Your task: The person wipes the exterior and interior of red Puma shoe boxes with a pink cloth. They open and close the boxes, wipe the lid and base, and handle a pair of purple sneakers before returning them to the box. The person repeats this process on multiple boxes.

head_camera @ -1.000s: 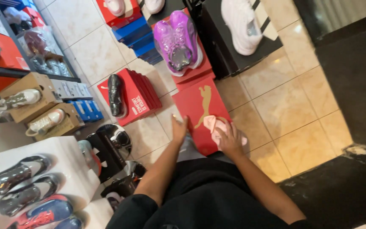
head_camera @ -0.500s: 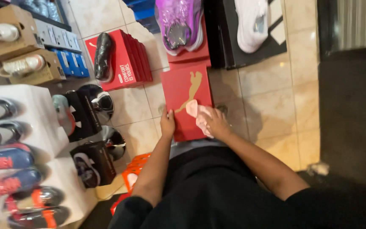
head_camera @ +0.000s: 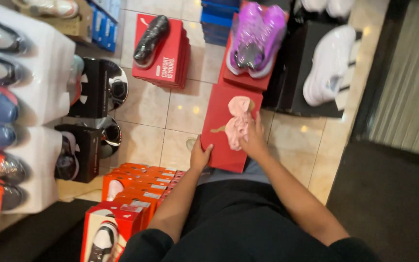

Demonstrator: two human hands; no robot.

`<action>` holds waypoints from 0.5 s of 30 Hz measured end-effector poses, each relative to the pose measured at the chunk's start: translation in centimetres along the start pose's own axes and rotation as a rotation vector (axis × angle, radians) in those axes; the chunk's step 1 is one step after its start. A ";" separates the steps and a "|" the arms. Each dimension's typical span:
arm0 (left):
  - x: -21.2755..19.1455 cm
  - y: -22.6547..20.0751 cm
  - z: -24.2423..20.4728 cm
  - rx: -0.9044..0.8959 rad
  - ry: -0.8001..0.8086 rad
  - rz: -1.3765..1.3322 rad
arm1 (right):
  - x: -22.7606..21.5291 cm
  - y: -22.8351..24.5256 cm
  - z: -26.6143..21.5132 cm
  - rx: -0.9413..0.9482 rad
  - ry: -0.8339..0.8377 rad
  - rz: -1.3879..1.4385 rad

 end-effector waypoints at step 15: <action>10.8 6.0 -7.9 -0.565 -0.658 -0.504 | 2.5 -4.4 -0.8 -1.060 0.727 -0.328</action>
Point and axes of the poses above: each hand's wrist, its own z-axis towards the middle knuckle, its own x-axis out of the palm, y = z × x, the point moved 7 cm from there along z, towards the middle knuckle, and after that the axes turned 12 degrees about -x, right-handed, at the moved point
